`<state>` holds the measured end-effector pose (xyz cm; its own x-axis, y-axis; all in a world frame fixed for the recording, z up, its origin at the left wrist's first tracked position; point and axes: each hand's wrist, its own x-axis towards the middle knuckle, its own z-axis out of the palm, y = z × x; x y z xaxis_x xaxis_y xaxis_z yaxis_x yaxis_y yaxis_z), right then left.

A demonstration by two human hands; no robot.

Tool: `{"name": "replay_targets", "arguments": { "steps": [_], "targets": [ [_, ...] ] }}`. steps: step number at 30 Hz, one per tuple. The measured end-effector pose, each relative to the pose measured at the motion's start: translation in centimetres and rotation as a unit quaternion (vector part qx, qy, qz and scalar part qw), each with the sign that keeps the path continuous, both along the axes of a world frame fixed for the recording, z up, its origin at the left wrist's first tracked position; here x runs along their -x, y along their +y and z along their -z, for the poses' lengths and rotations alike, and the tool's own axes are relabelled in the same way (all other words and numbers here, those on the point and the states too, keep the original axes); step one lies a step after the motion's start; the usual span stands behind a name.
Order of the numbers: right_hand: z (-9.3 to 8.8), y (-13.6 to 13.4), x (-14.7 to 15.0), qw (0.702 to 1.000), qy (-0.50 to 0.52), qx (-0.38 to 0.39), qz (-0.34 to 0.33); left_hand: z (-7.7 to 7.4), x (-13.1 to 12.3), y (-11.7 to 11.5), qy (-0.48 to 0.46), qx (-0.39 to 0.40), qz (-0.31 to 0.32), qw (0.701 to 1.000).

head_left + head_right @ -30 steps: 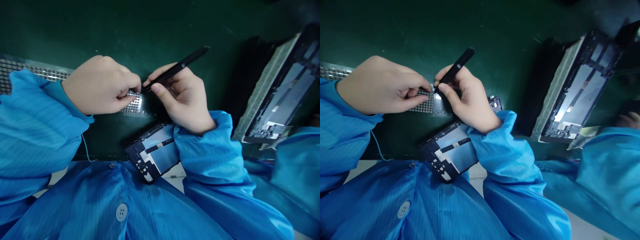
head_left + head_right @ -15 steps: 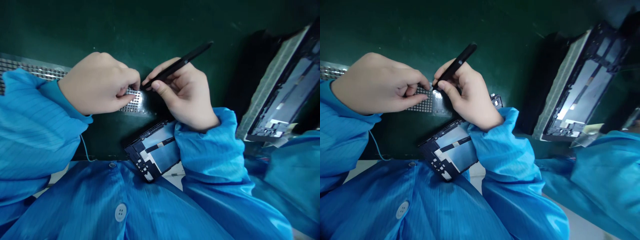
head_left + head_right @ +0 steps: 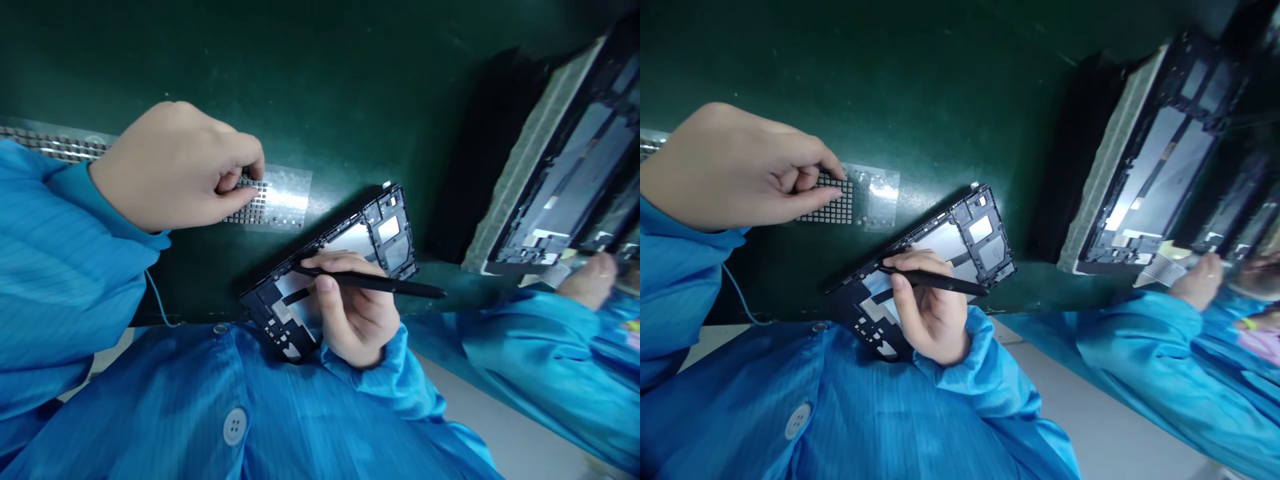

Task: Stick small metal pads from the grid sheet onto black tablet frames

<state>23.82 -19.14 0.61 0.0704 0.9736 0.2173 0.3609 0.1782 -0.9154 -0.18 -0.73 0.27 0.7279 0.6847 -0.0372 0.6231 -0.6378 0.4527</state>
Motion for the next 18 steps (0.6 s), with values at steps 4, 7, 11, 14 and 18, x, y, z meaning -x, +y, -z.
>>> {"name": "replay_targets", "arguments": {
  "steps": [4,7,11,14,18],
  "targets": [
    [-1.4,3.9,-1.2,0.997,-0.04,0.032,-0.058,0.0,-0.1,0.2,0.0,-0.016,0.014,1.0],
    [-1.7,7.4,-2.0,0.983,-0.099,0.067,-0.137,0.1,-0.2,0.2,0.0,-0.013,0.012,1.0],
    [-1.4,9.5,-2.3,0.973,-0.124,0.072,-0.18,0.1,-0.2,0.1,0.014,-0.008,0.013,1.0],
    [-1.2,9.3,-2.2,0.974,-0.11,0.078,-0.18,-0.2,-0.4,0.0,0.019,-0.004,0.015,1.0],
    [-1.3,9.2,-2.3,0.973,-0.104,0.078,-0.188,-0.3,-0.4,0.0,0.024,0.003,0.012,1.0]
  ]
}}
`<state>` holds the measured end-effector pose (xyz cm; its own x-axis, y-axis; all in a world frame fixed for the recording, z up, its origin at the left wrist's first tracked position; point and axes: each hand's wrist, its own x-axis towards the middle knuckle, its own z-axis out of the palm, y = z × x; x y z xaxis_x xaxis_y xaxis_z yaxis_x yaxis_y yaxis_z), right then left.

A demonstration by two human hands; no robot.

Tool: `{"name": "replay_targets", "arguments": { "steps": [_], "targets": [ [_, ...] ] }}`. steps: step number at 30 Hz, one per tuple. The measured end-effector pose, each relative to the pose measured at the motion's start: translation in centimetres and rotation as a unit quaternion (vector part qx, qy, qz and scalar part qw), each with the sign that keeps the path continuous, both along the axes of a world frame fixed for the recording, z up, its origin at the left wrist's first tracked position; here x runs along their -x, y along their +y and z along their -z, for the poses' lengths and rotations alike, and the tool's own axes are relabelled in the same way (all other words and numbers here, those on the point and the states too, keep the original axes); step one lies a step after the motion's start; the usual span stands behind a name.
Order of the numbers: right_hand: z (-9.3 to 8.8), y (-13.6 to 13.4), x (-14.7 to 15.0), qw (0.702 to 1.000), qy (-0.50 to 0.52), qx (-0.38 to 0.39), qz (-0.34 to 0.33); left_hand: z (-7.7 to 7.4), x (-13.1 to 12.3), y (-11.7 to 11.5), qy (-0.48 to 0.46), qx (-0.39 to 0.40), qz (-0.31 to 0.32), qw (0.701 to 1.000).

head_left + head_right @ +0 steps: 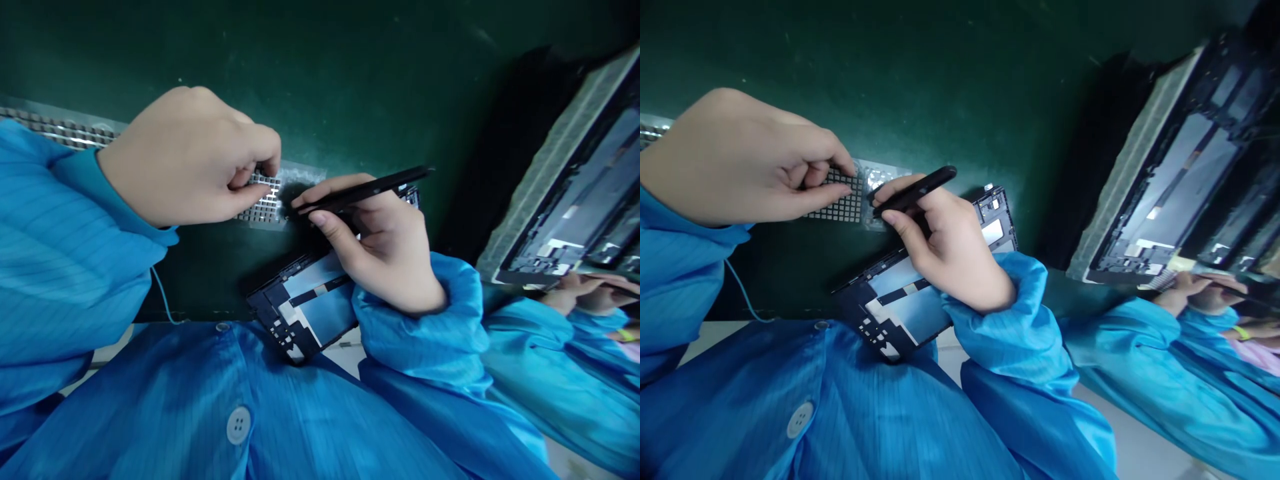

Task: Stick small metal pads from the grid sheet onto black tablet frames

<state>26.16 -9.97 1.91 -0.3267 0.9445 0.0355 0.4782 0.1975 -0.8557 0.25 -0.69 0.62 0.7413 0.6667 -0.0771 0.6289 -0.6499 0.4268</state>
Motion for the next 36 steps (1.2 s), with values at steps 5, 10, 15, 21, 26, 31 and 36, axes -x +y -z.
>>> {"name": "replay_targets", "arguments": {
  "steps": [5,10,15,21,26,31,36],
  "targets": [
    [-0.2,0.4,-0.2,1.0,-0.015,0.006,-0.018,0.1,0.0,0.1,0.004,-0.004,-0.001,1.0],
    [-0.4,0.3,-0.2,1.0,0.003,0.022,-0.005,0.0,-0.1,-0.1,0.02,-0.011,0.003,1.0],
    [-0.3,0.2,-0.1,1.0,0.002,0.028,0.002,-0.1,0.0,-0.1,0.005,-0.002,0.002,1.0],
    [-0.3,0.8,-0.2,1.0,-0.003,0.025,-0.011,0.1,0.0,0.0,0.002,0.0,-0.004,1.0],
    [-1.3,-2.4,0.6,0.99,0.08,0.018,0.116,0.0,-0.2,-0.1,-0.009,0.0,0.002,1.0],
    [0.1,-8.9,2.9,0.944,0.144,-0.024,0.297,0.0,0.0,0.0,-0.005,0.014,-0.013,1.0],
    [2.2,-10.8,4.0,0.945,0.129,-0.072,0.292,-0.1,0.1,0.0,0.0,0.007,-0.017,1.0]
  ]
}}
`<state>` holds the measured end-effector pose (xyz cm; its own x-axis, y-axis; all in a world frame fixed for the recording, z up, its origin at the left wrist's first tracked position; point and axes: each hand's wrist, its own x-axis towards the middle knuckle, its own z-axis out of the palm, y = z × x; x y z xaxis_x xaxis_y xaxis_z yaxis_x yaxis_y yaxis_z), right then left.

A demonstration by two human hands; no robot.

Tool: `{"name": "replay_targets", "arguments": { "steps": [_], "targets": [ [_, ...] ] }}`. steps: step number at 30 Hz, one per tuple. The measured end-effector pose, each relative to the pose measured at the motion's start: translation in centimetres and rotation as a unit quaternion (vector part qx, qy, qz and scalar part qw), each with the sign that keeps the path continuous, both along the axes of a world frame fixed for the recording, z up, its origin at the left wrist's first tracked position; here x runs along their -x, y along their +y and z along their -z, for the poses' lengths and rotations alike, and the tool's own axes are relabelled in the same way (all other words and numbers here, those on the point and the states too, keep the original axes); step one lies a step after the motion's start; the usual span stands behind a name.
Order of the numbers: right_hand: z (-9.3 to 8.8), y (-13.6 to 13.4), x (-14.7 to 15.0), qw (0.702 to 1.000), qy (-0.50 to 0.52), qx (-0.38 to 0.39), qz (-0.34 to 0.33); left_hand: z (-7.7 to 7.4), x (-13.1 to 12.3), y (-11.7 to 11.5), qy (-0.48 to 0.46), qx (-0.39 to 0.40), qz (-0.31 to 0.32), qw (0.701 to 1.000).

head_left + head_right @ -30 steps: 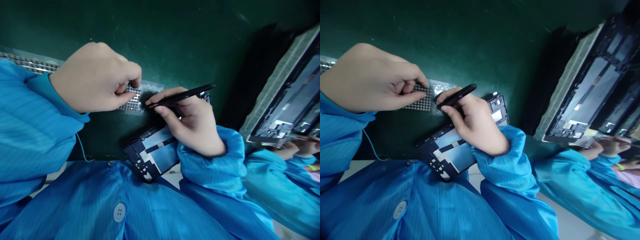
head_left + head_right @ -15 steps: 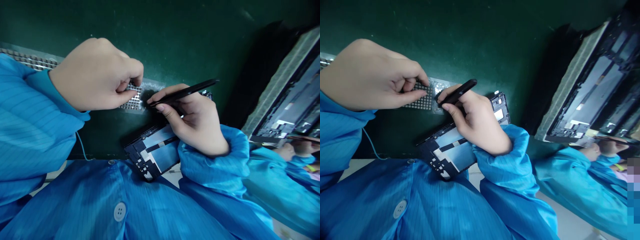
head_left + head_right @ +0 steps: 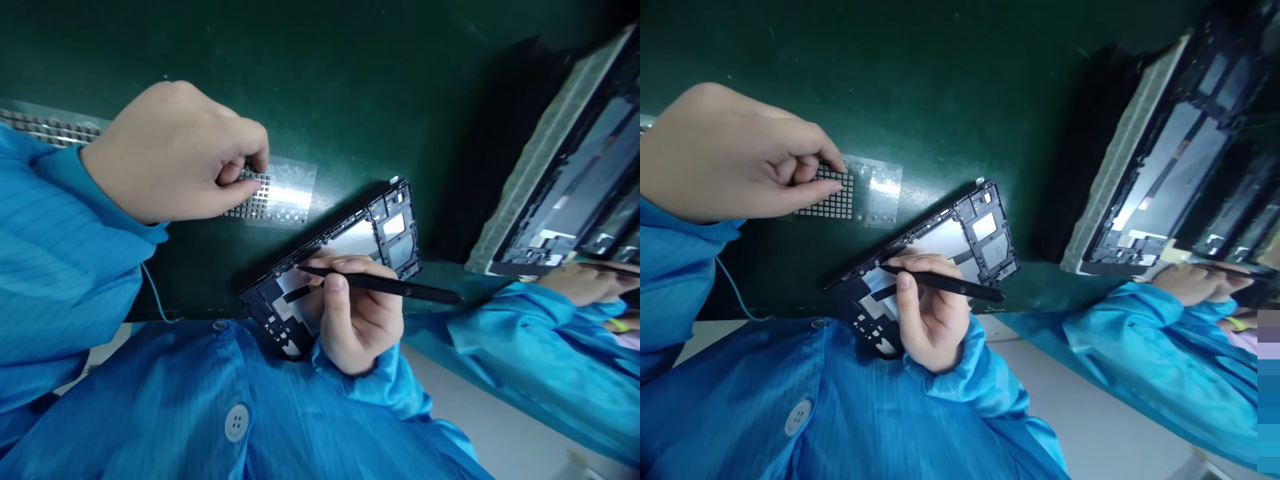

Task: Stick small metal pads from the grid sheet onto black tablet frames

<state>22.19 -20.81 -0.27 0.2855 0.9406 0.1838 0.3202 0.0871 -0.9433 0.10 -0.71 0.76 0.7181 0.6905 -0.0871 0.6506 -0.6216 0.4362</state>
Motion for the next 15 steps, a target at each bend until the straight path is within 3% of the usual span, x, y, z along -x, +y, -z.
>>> {"name": "replay_targets", "arguments": {
  "steps": [15],
  "targets": [
    [-0.12,0.48,0.22,1.0,-0.011,0.006,-0.014,0.16,0.09,-0.02,-0.024,-0.016,0.007,1.0]
  ]
}}
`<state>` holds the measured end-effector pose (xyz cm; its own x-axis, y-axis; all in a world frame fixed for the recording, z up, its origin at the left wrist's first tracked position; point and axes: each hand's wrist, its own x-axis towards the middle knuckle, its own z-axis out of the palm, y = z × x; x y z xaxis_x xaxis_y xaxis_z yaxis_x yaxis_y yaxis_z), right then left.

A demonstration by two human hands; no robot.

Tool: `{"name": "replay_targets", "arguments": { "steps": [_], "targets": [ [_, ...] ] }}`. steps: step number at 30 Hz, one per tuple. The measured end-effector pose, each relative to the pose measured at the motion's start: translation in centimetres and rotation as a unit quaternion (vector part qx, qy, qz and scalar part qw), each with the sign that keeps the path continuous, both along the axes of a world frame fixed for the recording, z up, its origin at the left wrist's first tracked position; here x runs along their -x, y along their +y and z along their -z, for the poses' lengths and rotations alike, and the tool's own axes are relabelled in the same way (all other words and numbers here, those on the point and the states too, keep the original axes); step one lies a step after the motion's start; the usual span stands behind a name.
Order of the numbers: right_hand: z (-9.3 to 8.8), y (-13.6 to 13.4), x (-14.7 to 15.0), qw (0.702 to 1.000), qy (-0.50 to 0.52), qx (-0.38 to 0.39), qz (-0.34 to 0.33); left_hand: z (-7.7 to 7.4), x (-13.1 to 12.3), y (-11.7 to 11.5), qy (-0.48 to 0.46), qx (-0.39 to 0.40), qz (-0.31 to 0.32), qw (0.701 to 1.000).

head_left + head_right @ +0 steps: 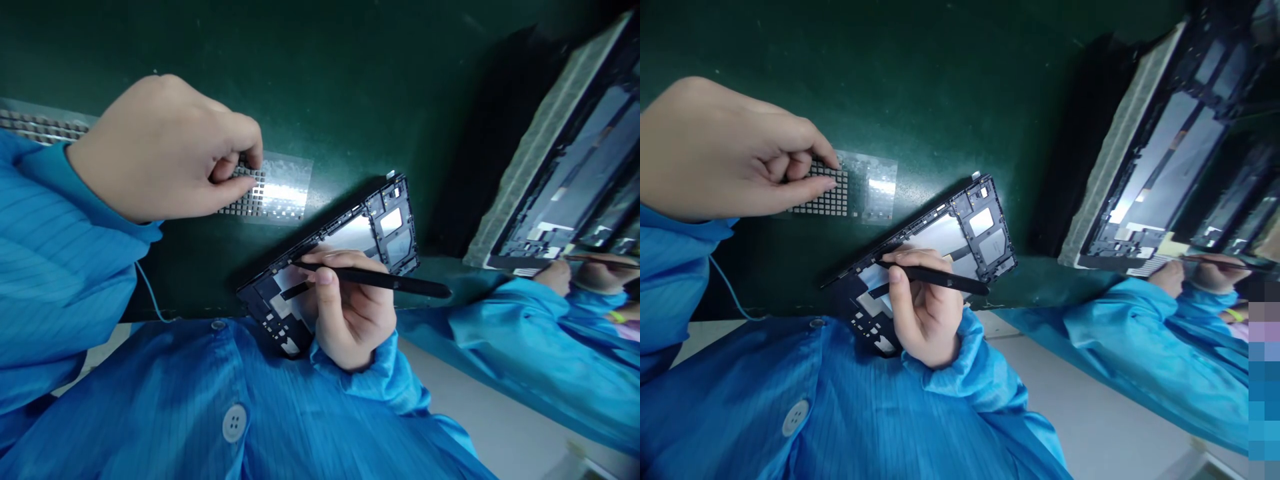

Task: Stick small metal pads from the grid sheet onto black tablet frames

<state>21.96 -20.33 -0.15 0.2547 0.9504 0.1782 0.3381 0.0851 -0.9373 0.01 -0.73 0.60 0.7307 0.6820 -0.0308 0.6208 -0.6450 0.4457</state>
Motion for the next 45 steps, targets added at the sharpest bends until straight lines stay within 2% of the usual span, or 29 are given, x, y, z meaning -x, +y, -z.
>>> {"name": "replay_targets", "arguments": {
  "steps": [3,6,8,10,12,14,17,22,29,34,36,38,40,43,45],
  "targets": [
    [-1.1,0.0,-0.1,0.999,-0.036,0.004,-0.022,-0.2,-0.1,-0.1,0.012,0.005,-0.01,1.0],
    [-3.2,0.6,-1.0,0.993,-0.09,0.046,-0.068,-0.5,-0.3,-0.1,0.027,0.032,-0.023,0.999],
    [-4.6,2.2,-1.9,0.989,-0.1,0.06,-0.092,-0.5,-0.4,-0.1,0.03,0.048,-0.028,0.998],
    [-5.3,4.9,-2.8,0.985,-0.102,0.056,-0.127,-0.5,-0.4,-0.1,0.028,0.043,-0.022,0.998],
    [-5.0,8.3,-3.3,0.976,-0.102,0.06,-0.185,-0.5,-0.3,0.0,0.025,0.026,-0.01,0.999],
    [-4.0,11.5,-3.6,0.964,-0.089,0.069,-0.239,-0.3,-0.3,0.0,0.026,0.015,-0.001,1.0],
    [-1.9,14.5,-3.5,0.953,-0.074,0.077,-0.283,-0.3,-0.3,0.1,0.041,0.015,0.009,0.999],
    [-0.4,14.6,-3.3,0.959,-0.041,0.08,-0.27,-0.4,-0.4,0.1,0.062,0.009,0.013,0.998],
    [-0.8,14.2,-3.1,0.958,-0.05,0.094,-0.267,-0.3,-0.4,0.2,0.069,0.011,0.014,0.997],
    [-1.0,14.9,-3.0,0.955,-0.08,0.073,-0.277,-0.4,-0.4,0.2,0.078,0.017,0.009,0.997],
    [-0.9,15.0,-3.3,0.956,-0.042,0.072,-0.282,-0.3,-0.2,0.2,0.065,0.025,0.005,0.998],
    [-1.0,14.3,-3.9,0.965,0.044,0.058,-0.252,0.0,0.0,0.2,0.033,0.041,-0.002,0.999],
    [-1.4,12.5,-4.7,0.98,0.107,0.018,-0.169,0.3,0.3,0.2,0.003,0.052,-0.009,0.999],
    [-1.7,8.6,-5.6,0.997,0.063,-0.035,-0.009,0.6,0.5,0.2,-0.01,0.04,-0.007,0.999],
    [-1.3,6.2,-5.8,0.998,0.02,-0.043,0.048,0.6,0.5,0.2,-0.009,0.02,-0.003,1.0]
  ]
}}
